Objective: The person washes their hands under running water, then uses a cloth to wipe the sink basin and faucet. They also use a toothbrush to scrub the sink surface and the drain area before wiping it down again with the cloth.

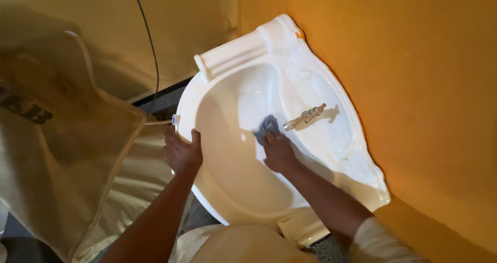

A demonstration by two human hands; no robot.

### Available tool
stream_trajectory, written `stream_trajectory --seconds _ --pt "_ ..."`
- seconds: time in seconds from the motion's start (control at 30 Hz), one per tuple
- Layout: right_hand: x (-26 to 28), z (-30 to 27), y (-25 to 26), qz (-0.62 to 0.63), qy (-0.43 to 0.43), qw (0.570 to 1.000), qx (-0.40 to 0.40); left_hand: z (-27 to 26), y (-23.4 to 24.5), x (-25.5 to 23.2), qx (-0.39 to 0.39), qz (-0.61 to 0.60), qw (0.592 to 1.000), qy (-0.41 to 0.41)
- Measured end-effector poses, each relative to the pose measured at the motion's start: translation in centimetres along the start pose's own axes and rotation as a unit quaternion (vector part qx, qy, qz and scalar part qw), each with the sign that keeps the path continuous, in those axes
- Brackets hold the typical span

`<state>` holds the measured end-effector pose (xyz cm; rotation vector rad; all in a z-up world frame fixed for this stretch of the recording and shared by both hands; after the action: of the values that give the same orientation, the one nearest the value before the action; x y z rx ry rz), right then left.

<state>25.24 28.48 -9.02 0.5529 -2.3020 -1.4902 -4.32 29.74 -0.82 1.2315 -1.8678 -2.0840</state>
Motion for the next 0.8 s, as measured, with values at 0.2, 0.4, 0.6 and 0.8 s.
stream_trajectory --seconds 0.2,0.4,0.6,0.8 --pt "0.9 -4.9 -4.3 0.104 -0.065 0.984 0.128 -0.3 0.4 0.1 0.043 -0.025 0.998 0.044" --pt "6.1 -4.9 -5.4 0.320 0.003 0.913 0.254 0.2 -0.6 0.8 0.045 0.003 0.998 0.042" --pt "9.0 1.9 -2.0 0.489 0.117 0.864 0.012 0.0 0.0 0.3 0.028 -0.005 0.999 0.025" --pt "2.1 4.4 1.9 0.141 0.064 0.982 -0.113 -0.2 0.9 -0.4 0.045 -0.006 0.998 0.032"
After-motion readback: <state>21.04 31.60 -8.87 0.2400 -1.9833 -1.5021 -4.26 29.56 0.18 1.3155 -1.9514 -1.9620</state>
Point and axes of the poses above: each hand's wrist, its own z-axis towards the middle knuckle, its own y-axis out of the back of the hand, x = y × z, the point moved 9 cm from there along z, towards the middle knuckle, and after that the axes turned 5 degrees about y, right-handed, at the moved point
